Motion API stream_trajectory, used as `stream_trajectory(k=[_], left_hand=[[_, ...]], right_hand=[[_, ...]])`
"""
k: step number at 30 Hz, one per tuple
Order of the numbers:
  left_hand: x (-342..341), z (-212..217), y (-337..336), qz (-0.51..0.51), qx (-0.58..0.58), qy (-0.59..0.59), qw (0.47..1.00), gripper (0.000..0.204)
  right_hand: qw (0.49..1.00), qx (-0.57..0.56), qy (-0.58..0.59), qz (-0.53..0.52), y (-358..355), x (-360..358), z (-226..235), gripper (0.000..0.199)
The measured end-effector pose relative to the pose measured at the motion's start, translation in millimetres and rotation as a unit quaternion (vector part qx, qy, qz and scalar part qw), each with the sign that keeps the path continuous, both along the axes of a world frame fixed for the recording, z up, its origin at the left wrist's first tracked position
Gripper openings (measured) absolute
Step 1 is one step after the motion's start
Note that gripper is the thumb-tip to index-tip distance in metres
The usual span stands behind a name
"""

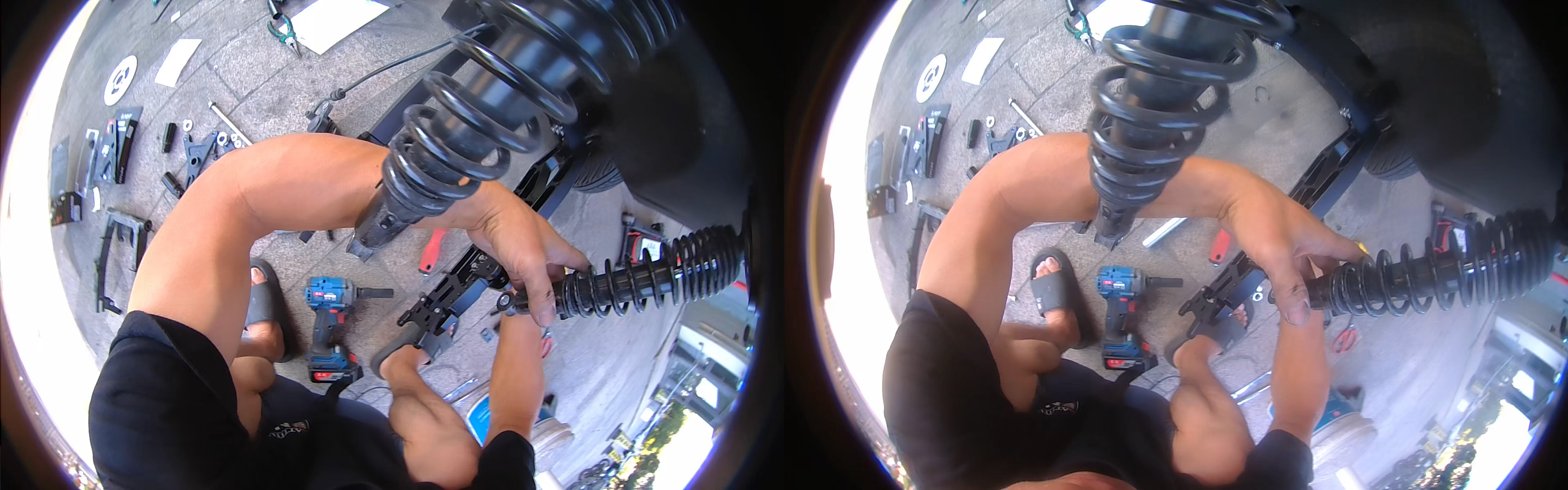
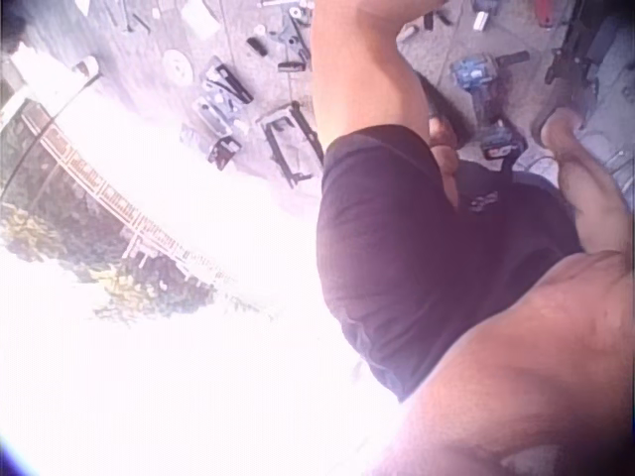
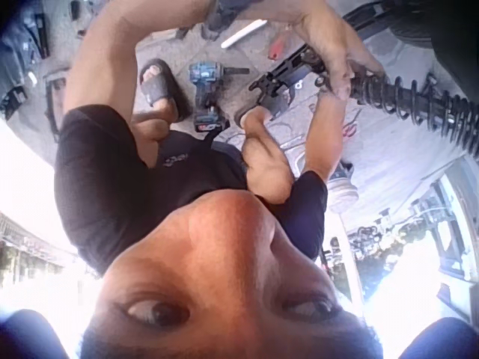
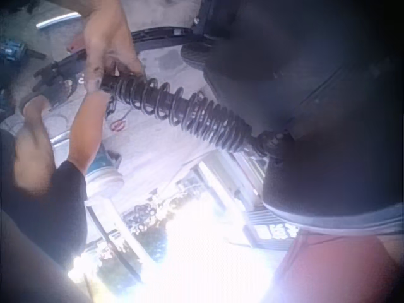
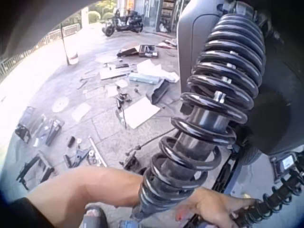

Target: The person removes a metal bracket from a scooter's undercarriage using a screwdriver. They then pick up a black metal frame and attach it to the scooter's suspension system, securing it with bolts and a screwdriver.

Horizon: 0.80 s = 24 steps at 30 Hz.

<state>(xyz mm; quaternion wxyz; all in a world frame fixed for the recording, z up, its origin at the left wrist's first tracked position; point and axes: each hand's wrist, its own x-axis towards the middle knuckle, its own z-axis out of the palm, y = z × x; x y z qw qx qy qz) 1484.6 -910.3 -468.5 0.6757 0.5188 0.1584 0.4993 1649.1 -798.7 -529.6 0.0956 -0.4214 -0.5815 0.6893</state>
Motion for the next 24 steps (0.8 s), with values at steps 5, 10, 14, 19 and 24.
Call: stream_trajectory(k=[5,10,14,19,24], left_hand=[[-5.6,-1.4,0.4,0.014,0.041,-0.031,0.999,0.072],[-12.7,-4.4,-10.3,0.018,0.071,-0.020,0.997,0.075],[-11.7,0.4,-14.7,0.016,0.077,-0.007,0.997,0.077],[-12.8,0.9,-13.1,0.011,0.083,0.004,0.996,0.079],[-10.9,1.9,-11.7,0.000,0.080,0.012,0.997,0.082]], right_hand=[[1.000,-0.015,-0.002,-0.014,5.1,-4.8,0.1,0.047],[0.999,-0.027,0.000,-0.027,8.4,-14.5,0.2,0.047],[0.999,-0.040,0.002,-0.032,7.1,-17.1,-1.2,0.047],[0.998,-0.053,0.002,-0.041,7.6,-16.1,-3.6,0.048],[0.997,-0.065,0.004,-0.044,8.7,-12.8,-5.7,0.048]])
